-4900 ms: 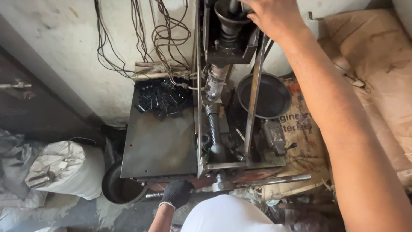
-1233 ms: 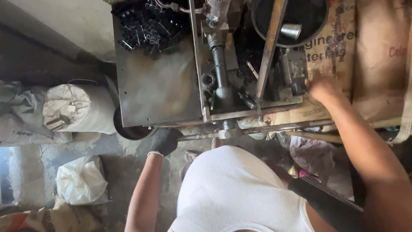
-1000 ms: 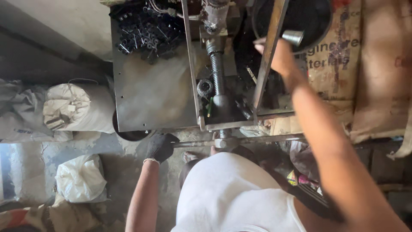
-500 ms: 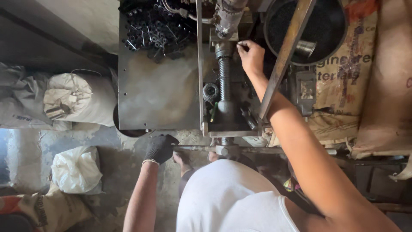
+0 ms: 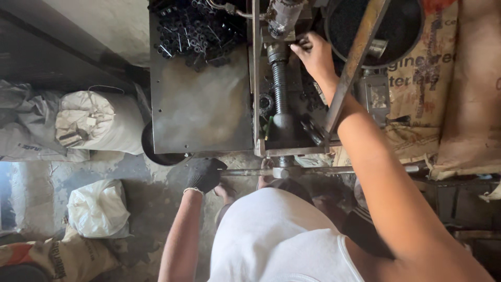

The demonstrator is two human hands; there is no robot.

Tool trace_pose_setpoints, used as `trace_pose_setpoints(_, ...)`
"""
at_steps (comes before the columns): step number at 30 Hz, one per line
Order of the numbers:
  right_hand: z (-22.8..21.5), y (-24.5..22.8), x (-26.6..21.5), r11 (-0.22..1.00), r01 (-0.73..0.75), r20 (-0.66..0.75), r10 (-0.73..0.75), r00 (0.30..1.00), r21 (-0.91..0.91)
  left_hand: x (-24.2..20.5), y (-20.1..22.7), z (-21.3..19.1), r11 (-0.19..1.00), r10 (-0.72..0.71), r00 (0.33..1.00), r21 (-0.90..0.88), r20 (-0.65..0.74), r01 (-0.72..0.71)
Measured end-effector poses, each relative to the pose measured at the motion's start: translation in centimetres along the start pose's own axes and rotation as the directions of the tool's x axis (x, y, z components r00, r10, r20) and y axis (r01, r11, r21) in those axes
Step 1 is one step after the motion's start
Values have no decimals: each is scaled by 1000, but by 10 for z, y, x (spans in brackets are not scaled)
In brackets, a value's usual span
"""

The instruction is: The person operates a manual press machine, placing small metal parts into a mold and using a lever to press them. The person repeatedly cycles the machine, removes the pressed parts, and collects them into a pile.

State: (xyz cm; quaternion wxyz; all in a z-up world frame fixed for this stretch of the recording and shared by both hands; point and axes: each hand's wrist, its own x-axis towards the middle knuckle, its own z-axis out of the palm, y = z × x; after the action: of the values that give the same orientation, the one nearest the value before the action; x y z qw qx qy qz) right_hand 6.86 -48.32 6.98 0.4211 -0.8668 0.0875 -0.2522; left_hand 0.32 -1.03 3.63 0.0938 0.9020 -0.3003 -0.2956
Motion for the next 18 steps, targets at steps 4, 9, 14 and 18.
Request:
trace_pose_setpoints(4,14,9,18,963,-21,-45,10,999,-269,-1,3,-2,997,49,994,-59,-97,-54)
trace_pose_setpoints(9,23,30,13,988,-55,-37,50,998,-147,-2,3,-3,995,-55,998,-84,43,59)
trace_pose_setpoints(14,4,23,1,969,-211,-88,223,971,128,2,2,-4,996,15,1000,-84,-5,-15)
trace_pose_setpoints(18,-52,-17,-16,954,-169,-192,219,957,247,2,-5,5,995,54,998,-78,-43,-58)
